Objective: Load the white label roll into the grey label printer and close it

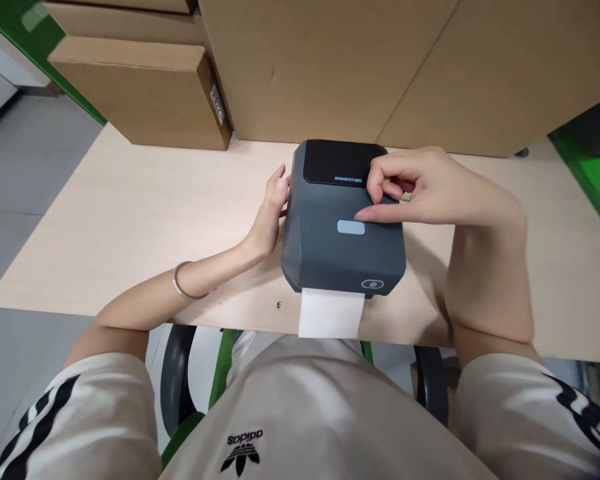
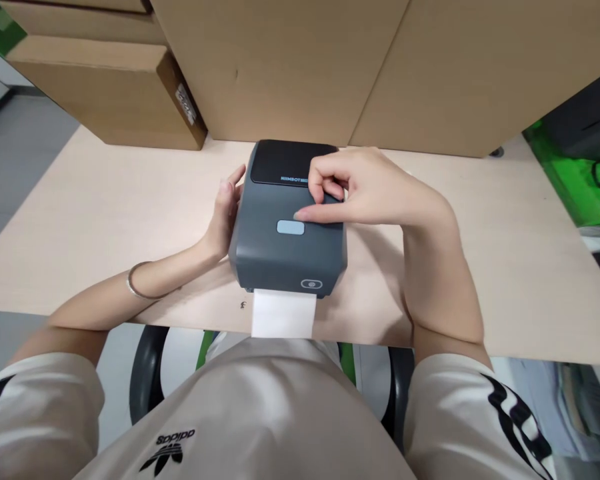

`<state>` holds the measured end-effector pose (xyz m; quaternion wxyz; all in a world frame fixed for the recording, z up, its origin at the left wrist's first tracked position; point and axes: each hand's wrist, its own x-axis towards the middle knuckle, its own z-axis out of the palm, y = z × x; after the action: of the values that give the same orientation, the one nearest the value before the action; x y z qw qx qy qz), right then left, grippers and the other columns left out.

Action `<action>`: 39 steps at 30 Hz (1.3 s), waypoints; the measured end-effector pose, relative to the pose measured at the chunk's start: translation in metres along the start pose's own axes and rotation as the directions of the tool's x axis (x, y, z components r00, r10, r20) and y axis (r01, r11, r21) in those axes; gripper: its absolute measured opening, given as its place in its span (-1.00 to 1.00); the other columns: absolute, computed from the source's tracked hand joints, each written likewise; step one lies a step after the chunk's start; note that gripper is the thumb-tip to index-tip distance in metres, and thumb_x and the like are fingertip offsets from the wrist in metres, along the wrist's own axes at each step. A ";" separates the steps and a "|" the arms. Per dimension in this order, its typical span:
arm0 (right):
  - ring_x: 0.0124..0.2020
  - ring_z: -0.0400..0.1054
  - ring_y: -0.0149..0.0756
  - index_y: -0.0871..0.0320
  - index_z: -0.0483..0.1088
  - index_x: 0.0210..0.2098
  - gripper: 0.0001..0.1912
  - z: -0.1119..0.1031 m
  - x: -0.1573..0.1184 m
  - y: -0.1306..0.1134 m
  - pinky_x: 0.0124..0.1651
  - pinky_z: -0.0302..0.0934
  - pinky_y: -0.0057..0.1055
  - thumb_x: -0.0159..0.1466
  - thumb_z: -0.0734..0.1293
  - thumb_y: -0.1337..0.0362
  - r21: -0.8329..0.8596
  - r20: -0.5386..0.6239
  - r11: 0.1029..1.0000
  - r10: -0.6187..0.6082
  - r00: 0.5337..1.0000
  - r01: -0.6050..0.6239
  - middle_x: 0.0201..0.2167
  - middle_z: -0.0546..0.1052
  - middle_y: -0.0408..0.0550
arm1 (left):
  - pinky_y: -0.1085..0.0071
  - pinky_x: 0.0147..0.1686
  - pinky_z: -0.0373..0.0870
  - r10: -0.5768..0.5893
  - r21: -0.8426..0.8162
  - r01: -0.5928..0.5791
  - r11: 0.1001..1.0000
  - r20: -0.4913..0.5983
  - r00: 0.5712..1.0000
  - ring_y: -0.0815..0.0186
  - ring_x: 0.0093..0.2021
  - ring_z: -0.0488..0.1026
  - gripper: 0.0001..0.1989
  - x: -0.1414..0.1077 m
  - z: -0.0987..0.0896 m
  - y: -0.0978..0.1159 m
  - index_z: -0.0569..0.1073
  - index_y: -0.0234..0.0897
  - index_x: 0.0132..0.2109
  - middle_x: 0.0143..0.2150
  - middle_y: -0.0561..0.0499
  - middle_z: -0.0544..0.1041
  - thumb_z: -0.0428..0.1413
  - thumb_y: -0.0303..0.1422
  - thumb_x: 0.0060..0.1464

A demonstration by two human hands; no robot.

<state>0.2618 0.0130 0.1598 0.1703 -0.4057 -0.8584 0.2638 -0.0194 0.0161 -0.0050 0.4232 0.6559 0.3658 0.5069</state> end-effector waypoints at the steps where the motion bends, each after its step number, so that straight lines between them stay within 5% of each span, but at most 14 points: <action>1: -0.42 0.16 -0.24 -0.01 0.34 -0.44 -0.30 -0.001 -0.001 -0.002 -0.27 0.09 -0.22 0.36 0.52 -0.45 -0.041 0.031 0.999 -0.009 0.999 0.011 -0.50 0.26 -0.18 | -0.20 0.58 0.57 -0.019 -0.019 0.019 1.000 -0.002 1.000 -0.04 0.69 0.45 -0.23 0.000 -0.001 0.001 0.29 0.21 0.67 0.63 -0.01 0.54 -0.19 0.38 0.59; 6: -0.43 0.20 -0.25 0.01 0.33 -0.44 -0.31 -0.001 -0.002 -0.002 -0.26 0.07 -0.21 0.46 0.44 -0.41 -0.060 0.120 0.997 -0.048 0.992 0.056 -0.49 0.30 -0.17 | -0.24 0.73 0.36 -0.082 -0.068 0.085 0.994 0.041 0.996 -0.15 0.82 0.21 -0.12 0.000 -0.011 -0.006 0.18 0.19 0.71 0.74 -0.01 0.37 0.13 0.38 0.48; 15: -0.32 0.30 -0.19 0.03 0.35 -0.38 -0.64 -0.006 -0.005 -0.006 -0.18 0.09 -0.19 0.50 0.35 0.01 -0.034 0.235 0.996 -0.077 0.969 0.087 -0.42 0.43 -0.10 | -0.18 0.90 -0.16 0.113 -0.199 -0.074 0.977 0.194 0.975 -0.13 0.92 -0.16 -0.08 0.012 -0.008 -0.019 0.04 0.34 0.76 0.89 0.19 0.06 0.07 0.42 0.48; 30: -0.29 0.33 -0.20 0.01 0.40 -0.34 -0.79 -0.002 -0.005 -0.006 -0.16 0.08 -0.21 0.38 0.39 0.09 -0.084 0.229 0.991 -0.078 0.970 0.099 -0.41 0.43 -0.12 | -0.19 0.89 -0.04 0.170 -0.119 -0.153 0.981 0.150 0.974 -0.14 0.91 -0.08 -0.13 0.009 -0.009 -0.023 0.09 0.33 0.76 0.88 0.19 0.08 0.05 0.40 0.51; 36: -0.34 0.29 -0.21 0.01 0.47 -0.26 -0.64 -0.027 -0.016 0.009 -0.21 0.14 -0.20 0.47 0.40 -0.12 -0.087 0.251 0.987 0.156 0.955 -0.138 -0.36 0.50 -0.07 | -0.25 0.85 0.10 0.162 -0.121 -0.142 0.982 0.173 0.971 -0.15 0.89 0.02 -0.14 0.008 -0.011 -0.021 0.07 0.35 0.76 0.89 0.18 0.06 0.06 0.38 0.52; 39: -0.31 0.33 -0.18 0.01 0.48 -0.25 -0.60 -0.041 -0.021 0.026 -0.17 0.17 -0.17 0.46 0.40 -0.17 -0.203 0.223 0.929 0.351 0.909 -0.309 -0.30 0.55 -0.03 | -0.21 0.87 0.07 0.146 -0.110 -0.129 0.986 0.168 0.975 -0.11 0.89 0.02 -0.13 0.007 -0.009 -0.019 0.08 0.32 0.76 0.88 0.17 0.08 0.06 0.37 0.52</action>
<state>0.3114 0.0235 0.1756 -0.0226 -0.5207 -0.8104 0.2675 -0.0281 0.0307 -0.0186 0.4496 0.7001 0.2551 0.4926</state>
